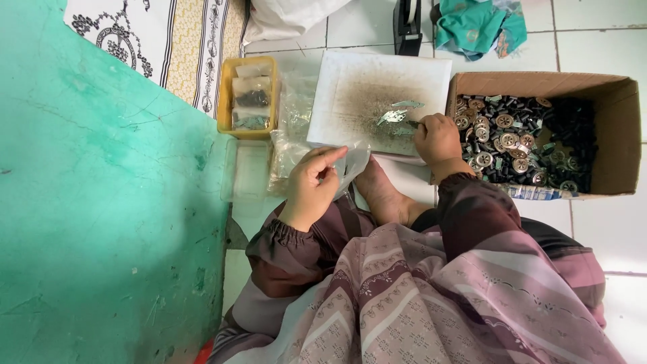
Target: The person sits on the floor and sorts small metal hardware pieces from a cardboard box onto a white board. They then place the sorted pieces into a clear plastic bag and set it aside.
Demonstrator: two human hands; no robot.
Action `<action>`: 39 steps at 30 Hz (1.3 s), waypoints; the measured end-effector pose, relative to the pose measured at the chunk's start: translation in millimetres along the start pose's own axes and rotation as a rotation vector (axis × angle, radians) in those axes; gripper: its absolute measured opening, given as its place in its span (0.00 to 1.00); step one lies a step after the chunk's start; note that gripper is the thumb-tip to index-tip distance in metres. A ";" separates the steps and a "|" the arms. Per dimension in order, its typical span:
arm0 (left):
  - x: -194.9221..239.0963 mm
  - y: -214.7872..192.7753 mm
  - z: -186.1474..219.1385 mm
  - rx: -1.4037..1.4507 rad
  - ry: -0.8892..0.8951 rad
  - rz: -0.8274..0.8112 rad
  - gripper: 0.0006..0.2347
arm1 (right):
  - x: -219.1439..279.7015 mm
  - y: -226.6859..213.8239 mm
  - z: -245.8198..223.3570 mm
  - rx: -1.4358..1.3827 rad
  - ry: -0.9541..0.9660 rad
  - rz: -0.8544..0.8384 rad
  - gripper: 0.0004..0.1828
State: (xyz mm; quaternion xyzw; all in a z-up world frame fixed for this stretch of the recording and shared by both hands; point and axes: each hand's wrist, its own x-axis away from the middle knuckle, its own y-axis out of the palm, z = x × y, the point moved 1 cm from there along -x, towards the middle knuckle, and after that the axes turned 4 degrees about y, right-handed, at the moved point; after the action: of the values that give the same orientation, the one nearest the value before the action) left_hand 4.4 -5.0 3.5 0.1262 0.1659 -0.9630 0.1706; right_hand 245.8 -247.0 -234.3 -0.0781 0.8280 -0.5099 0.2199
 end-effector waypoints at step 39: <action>28.3 58.3 48.1 0.167 0.182 0.008 0.21 | 184.0 -45.2 -92.2 -1.256 0.758 -0.597 0.10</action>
State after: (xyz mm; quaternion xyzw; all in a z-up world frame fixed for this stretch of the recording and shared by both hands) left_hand -8.8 -82.3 22.9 0.2275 0.0994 -0.9574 0.1477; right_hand 36.7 -258.5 -211.6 -0.2272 0.9235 0.0234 -0.3083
